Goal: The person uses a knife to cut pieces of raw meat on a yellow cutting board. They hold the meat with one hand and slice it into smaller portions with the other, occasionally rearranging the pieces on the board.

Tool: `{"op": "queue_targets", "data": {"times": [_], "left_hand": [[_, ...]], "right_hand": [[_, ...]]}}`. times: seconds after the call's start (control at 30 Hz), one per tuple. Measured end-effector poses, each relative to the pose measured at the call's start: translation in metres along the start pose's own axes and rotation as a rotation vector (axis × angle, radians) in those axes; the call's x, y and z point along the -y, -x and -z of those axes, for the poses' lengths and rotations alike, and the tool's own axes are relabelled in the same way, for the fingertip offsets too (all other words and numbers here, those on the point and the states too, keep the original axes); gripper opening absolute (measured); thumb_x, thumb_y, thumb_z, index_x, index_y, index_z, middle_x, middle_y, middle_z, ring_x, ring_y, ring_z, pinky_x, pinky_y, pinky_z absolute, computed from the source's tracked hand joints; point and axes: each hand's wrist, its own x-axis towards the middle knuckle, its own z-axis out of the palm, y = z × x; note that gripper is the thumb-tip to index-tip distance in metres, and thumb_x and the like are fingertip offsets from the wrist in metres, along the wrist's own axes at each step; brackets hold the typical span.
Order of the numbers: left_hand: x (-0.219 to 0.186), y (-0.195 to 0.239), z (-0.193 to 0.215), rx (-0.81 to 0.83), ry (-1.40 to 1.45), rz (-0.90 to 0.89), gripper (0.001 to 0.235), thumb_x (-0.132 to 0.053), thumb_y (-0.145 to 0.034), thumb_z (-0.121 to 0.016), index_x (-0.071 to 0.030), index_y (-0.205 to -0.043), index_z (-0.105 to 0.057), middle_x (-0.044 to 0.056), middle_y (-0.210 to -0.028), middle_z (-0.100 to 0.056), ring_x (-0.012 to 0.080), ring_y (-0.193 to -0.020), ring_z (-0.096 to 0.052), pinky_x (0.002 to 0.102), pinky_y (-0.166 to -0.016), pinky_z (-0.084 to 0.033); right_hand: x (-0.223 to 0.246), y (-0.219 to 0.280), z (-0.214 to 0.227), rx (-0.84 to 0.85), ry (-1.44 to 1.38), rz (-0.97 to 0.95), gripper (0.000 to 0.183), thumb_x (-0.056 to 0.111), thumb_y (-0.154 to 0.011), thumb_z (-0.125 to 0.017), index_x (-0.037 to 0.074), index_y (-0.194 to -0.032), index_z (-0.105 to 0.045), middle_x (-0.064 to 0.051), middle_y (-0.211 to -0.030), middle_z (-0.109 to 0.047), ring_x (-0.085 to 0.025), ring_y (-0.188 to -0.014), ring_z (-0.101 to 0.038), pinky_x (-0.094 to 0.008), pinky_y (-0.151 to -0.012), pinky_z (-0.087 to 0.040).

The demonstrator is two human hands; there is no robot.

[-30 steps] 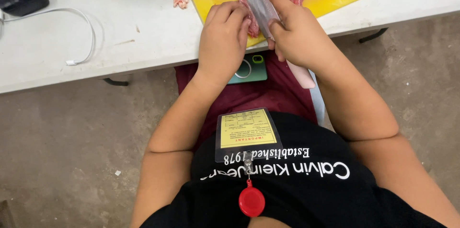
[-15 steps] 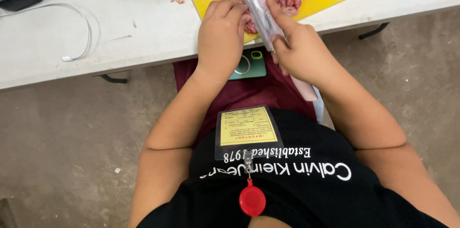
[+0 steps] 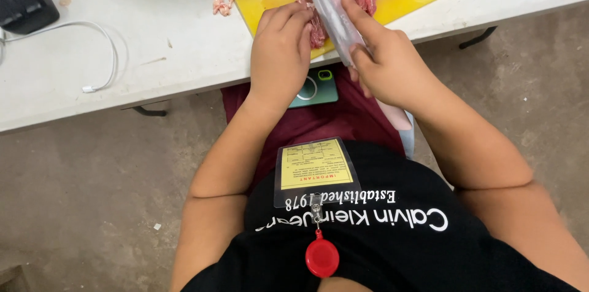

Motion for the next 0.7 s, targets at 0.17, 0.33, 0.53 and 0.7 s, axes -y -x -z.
{"op": "queue_targets", "data": {"times": [0.17,0.33,0.53,0.7], "left_hand": [[0.005,0.001,-0.001,-0.011,-0.007,-0.001,0.017,-0.003,-0.097,-0.065,0.002,-0.111,-0.073,0.013,-0.111,-0.07,0.0325,-0.105,-0.061,0.043,-0.096,-0.054],[0.008,-0.001,-0.001,0.045,-0.038,0.023,0.02,-0.004,-0.095,-0.066,0.001,-0.112,-0.074,0.013,-0.111,-0.07,0.0327,-0.104,-0.06,0.043,-0.096,-0.052],[0.007,-0.003,-0.002,0.096,-0.112,0.057,0.02,-0.006,-0.096,-0.065,0.0,-0.111,-0.075,0.011,-0.109,-0.069,0.033,-0.1,-0.06,0.043,-0.091,-0.053],[0.008,-0.003,-0.004,0.097,-0.127,0.08,0.018,-0.008,-0.095,-0.067,-0.001,-0.109,-0.077,0.01,-0.108,-0.07,0.0325,-0.099,-0.061,0.044,-0.087,-0.054]], "right_hand": [[0.011,-0.017,-0.003,0.034,0.052,-0.017,0.073,0.006,-0.097,-0.037,0.021,-0.167,-0.023,-0.01,-0.073,-0.069,-0.02,-0.047,-0.061,-0.032,-0.067,-0.058],[0.006,-0.015,-0.004,0.035,0.095,-0.025,0.073,0.005,-0.098,-0.037,0.02,-0.168,-0.022,-0.012,-0.073,-0.07,-0.023,-0.046,-0.061,-0.034,-0.068,-0.058],[0.004,0.013,-0.005,0.09,0.147,-0.089,0.076,0.006,-0.097,-0.037,0.022,-0.169,-0.019,-0.013,-0.07,-0.073,-0.025,-0.045,-0.063,-0.036,-0.069,-0.058],[0.005,0.035,-0.005,0.155,0.171,-0.201,0.075,0.009,-0.1,-0.037,0.025,-0.171,-0.016,-0.01,-0.073,-0.071,-0.025,-0.047,-0.062,-0.037,-0.07,-0.058]]}}
